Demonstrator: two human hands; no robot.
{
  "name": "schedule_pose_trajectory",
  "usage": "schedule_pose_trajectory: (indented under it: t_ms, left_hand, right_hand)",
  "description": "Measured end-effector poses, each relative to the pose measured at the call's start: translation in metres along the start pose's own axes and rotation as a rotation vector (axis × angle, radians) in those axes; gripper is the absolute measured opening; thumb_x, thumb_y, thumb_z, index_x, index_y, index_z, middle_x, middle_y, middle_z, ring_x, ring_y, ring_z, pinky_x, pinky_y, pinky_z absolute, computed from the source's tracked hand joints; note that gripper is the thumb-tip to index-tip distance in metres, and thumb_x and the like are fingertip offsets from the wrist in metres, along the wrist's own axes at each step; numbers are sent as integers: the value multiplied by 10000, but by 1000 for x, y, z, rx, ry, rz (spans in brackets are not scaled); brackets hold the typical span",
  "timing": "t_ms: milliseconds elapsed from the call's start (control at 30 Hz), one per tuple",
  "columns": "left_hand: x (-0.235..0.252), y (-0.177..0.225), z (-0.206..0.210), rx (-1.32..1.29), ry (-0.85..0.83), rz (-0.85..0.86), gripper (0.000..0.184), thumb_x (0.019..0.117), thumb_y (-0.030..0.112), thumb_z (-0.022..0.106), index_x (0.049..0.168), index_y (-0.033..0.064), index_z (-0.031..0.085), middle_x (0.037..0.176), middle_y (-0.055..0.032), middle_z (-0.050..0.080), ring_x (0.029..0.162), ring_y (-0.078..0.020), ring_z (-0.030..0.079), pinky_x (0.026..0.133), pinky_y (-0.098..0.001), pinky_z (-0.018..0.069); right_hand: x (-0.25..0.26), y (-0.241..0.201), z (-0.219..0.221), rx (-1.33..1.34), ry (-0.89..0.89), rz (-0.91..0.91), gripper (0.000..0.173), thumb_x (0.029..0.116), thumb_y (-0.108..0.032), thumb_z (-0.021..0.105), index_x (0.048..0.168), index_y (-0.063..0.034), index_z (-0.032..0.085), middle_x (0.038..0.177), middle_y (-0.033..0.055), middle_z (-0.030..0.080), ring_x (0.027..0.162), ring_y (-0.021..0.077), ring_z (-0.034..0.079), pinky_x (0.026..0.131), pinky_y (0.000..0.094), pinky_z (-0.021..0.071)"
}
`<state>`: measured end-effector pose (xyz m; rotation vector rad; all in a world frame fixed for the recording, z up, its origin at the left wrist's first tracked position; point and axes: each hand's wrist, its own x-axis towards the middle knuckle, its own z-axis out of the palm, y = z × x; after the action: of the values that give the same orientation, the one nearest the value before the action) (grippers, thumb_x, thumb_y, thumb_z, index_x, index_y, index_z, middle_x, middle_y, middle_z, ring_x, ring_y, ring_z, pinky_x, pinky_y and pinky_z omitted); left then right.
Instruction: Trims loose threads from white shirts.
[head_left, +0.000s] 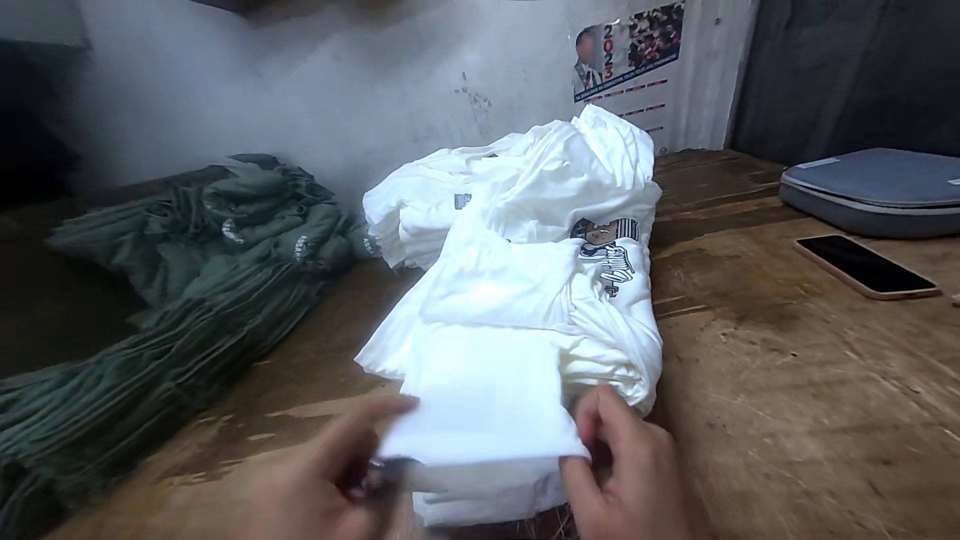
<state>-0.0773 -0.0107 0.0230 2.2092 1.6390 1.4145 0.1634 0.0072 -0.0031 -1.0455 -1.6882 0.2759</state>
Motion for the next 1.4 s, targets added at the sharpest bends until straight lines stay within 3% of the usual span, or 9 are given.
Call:
schedule_pose_trajectory:
  t_ms: [100, 167, 300, 433, 633, 767, 900, 1033, 1400]
  left_hand:
    - [44, -15, -23, -499, 133, -75, 403, 938, 216, 683, 1341, 229, 664, 1020, 78, 735, 644, 1, 602, 550, -164, 499]
    - [65, -19, -13, -452, 213, -9, 441, 1047, 280, 552, 1485, 245, 513, 1244, 105, 703, 694, 31, 586, 577, -154, 456]
    - [36, -40, 22, -121, 94, 224, 318, 1072, 206, 415, 1232, 117, 676, 1051, -12, 731, 837, -89, 685, 728, -283, 591]
    - [-1, -75, 55, 68, -36, 481, 260, 951, 363, 703, 1183, 244, 708, 1030, -39, 665, 815, -97, 639, 689, -246, 549]
    - [8, -64, 42, -110, 126, 451, 211, 1060, 325, 564, 1004, 155, 677, 917, 43, 671, 836, 7, 628, 747, -146, 522]
    - [15, -53, 25, -229, 206, 413, 248, 1088, 348, 497, 1006, 158, 634, 842, 98, 626, 729, 91, 572, 651, -75, 472]
    - [-3, -75, 22, -66, -57, 404, 184, 1046, 232, 567, 974, 98, 672, 826, -17, 676, 715, -38, 624, 666, -184, 535]
    - [-20, -80, 40, 42, -250, 314, 202, 795, 217, 768, 962, 108, 736, 807, -54, 698, 701, -146, 660, 623, -315, 557]
    - [-12, -5, 76, 165, 100, 433, 220, 1001, 164, 603, 1132, 211, 773, 971, -20, 741, 770, -164, 635, 665, -336, 482]
  right_hand:
    - [28, -6, -3, 534, -178, -62, 664, 984, -129, 605, 1565, -66, 290, 1268, 38, 676, 1075, 137, 698, 902, 377, 617]
    - [44, -5, 0, 501, -38, -246, 811, 977, -172, 632, 1640, -173, 165, 1640, 46, 357, 1438, 203, 474, 1119, 446, 512]
    - [13, 18, 3, 189, 25, -319, 187, 973, -122, 579, 1095, -74, 713, 1097, 68, 732, 1082, 176, 683, 967, 406, 567]
    - [-34, 45, 14, -113, -357, -207, 184, 1000, -216, 626, 965, -142, 791, 1029, -8, 780, 1118, 181, 697, 1039, 507, 462]
    - [-5, 5, 55, -415, 254, -166, 668, 812, -717, 687, 938, -61, 698, 838, 97, 667, 746, 238, 650, 660, 401, 540]
    - [25, 10, 57, -458, 305, -137, 467, 590, -162, 824, 1039, -51, 760, 1016, 176, 692, 625, 256, 686, 461, 395, 547]
    - [-15, 27, -1, -158, 2, -454, 132, 954, -15, 646, 979, -58, 767, 965, 123, 745, 921, 181, 706, 814, 252, 578]
    - [-42, 37, -26, -202, -291, -225, 100, 938, -48, 688, 949, -40, 788, 1021, 147, 752, 948, 241, 733, 836, 336, 609]
    - [-30, 43, 25, -431, 295, -334, 101, 936, -234, 689, 967, -192, 775, 1051, 62, 703, 973, 164, 632, 860, 261, 517]
